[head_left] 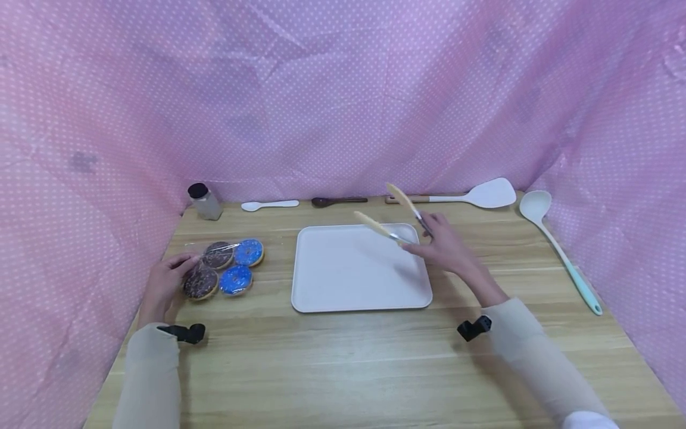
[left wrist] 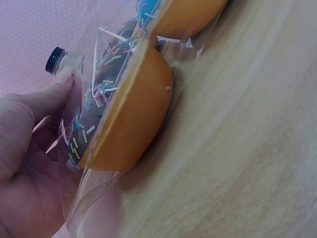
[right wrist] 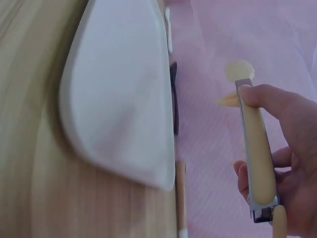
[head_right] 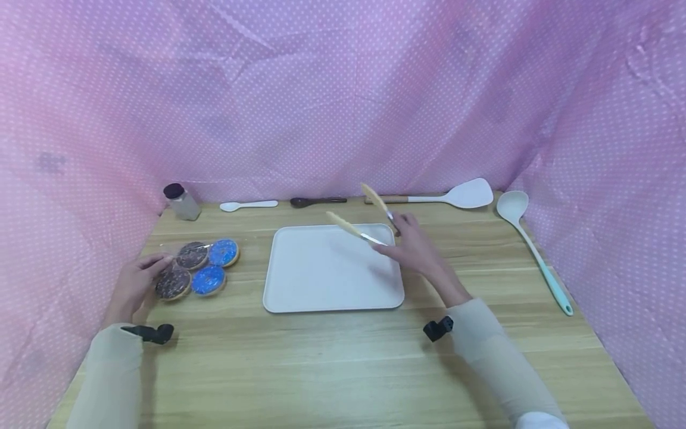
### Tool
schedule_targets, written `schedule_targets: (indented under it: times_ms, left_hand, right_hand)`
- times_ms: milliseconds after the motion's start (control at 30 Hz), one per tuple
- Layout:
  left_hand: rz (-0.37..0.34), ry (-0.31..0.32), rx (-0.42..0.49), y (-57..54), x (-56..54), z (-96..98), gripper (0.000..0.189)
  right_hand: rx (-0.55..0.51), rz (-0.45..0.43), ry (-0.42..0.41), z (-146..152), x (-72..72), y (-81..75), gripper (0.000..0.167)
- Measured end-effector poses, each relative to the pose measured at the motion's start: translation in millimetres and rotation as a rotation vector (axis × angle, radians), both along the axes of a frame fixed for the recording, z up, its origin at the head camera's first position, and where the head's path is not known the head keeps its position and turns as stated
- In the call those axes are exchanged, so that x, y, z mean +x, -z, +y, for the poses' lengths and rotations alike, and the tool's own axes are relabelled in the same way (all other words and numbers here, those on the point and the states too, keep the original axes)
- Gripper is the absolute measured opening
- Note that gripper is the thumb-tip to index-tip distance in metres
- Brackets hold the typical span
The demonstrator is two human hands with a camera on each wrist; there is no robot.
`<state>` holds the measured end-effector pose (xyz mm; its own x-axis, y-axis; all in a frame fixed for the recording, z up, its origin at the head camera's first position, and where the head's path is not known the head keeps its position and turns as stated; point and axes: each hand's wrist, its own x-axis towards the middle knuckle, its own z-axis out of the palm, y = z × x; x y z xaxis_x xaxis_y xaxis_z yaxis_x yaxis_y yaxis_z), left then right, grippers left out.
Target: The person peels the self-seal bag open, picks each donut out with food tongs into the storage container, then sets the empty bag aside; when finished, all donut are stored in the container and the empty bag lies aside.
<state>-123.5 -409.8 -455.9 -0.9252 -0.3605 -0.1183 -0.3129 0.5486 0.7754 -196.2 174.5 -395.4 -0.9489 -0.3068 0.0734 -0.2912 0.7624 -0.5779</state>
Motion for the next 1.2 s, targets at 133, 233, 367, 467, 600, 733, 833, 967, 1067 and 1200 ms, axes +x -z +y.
schedule_targets:
  times_ms: [133,233,367,467,600,733,833,967,1067,1200]
  left_hand:
    - [-0.005,0.005,0.003,-0.8,0.3,0.6,0.059]
    - [-0.019,0.006,0.004,-2.1,0.3,1.4,0.061]
    - [-0.044,-0.003,0.016,-2.9,-0.8,2.3,0.064]
    - [-0.052,-0.012,0.026,-2.6,-1.4,2.5,0.064]
    - [-0.054,-0.013,0.024,-1.8,-0.9,2.5,0.064]
    - [-0.053,-0.013,0.019,-0.7,-0.7,2.1,0.065]
    - [-0.05,-0.011,0.018,-0.5,-0.8,1.8,0.065]
    - [-0.027,-0.001,0.016,-0.4,0.0,0.9,0.063]
    - [-0.003,0.005,0.019,0.1,0.4,-0.2,0.06]
    - [0.008,0.008,0.016,0.0,0.8,-0.6,0.059]
  right_hand:
    - [0.039,0.03,-0.122,-30,0.1,-2.9,0.084]
    - [0.04,0.041,-0.195,-50,0.2,0.3,0.08]
    - [0.038,0.038,-0.274,-75,1.7,8.4,0.077]
    - [0.047,0.019,-0.324,-93,4.0,14.2,0.074]
    - [0.075,0.005,-0.375,-116,7.6,19.0,0.069]
    - [0.099,0.021,-0.435,-135,8.5,21.1,0.064]
    - [0.112,0.014,-0.476,-147,7.1,21.4,0.06]
    - [0.137,0.0,-0.524,-161,4.9,20.3,0.057]
    - [0.144,-0.012,-0.552,-170,3.7,18.4,0.054]
    - [0.157,-0.03,-0.578,-182,2.3,17.7,0.05]
